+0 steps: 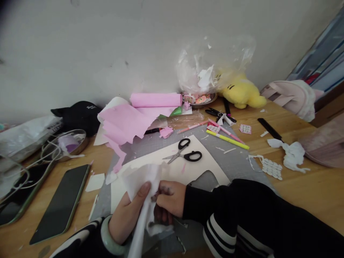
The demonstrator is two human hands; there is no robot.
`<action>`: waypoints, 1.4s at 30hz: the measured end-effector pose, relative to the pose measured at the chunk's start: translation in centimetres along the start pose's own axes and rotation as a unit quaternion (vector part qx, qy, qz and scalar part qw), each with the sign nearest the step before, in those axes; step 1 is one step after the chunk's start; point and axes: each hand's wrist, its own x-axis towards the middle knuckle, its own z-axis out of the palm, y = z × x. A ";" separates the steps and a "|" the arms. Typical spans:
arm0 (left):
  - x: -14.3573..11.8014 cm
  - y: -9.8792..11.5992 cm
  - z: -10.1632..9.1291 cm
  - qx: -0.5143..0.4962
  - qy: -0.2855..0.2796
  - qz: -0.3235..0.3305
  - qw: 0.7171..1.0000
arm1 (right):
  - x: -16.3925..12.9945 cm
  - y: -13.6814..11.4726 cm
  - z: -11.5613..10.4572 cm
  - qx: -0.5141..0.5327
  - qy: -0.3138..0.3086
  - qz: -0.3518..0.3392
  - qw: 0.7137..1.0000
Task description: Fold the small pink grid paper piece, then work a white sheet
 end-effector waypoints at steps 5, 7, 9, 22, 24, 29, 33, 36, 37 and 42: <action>-0.1 0.0 0.0 -0.020 -0.041 0.006 0.999 | 0.1 -0.1 0.0 0.022 -0.001 0.002 1.000; -0.1 0.1 0.0 -0.028 -0.054 0.016 0.998 | 0.1 -0.2 0.0 0.030 0.000 0.008 1.000; -0.2 0.3 0.0 -0.035 -0.071 0.021 0.997 | 0.1 -0.4 0.0 0.038 0.003 0.024 0.999; 0.1 0.1 0.4 -0.052 -0.082 0.028 0.995 | 0.4 -0.3 0.2 0.017 0.044 0.025 0.999; 0.3 -0.1 0.4 -0.060 -0.083 0.027 0.994 | 0.4 -0.3 0.3 0.012 0.056 0.030 0.998; 0.6 -0.7 0.3 -0.058 -0.087 0.014 0.994 | 0.3 -0.3 0.1 0.008 0.033 0.009 0.999; 0.4 -0.5 0.4 -0.068 -0.078 0.011 0.995 | 0.4 0.0 0.1 0.002 0.036 0.004 0.999; 0.1 -0.3 0.5 -0.083 -0.080 0.011 0.993 | 0.4 0.0 0.2 0.006 0.032 0.016 0.999; 0.1 -0.2 0.6 -0.086 -0.081 0.009 0.993 | 0.4 -0.1 0.2 0.008 0.025 0.020 0.999; 0.0 -0.1 0.6 -0.085 -0.085 0.021 0.992 | 0.5 -0.2 0.1 0.028 0.063 0.014 0.998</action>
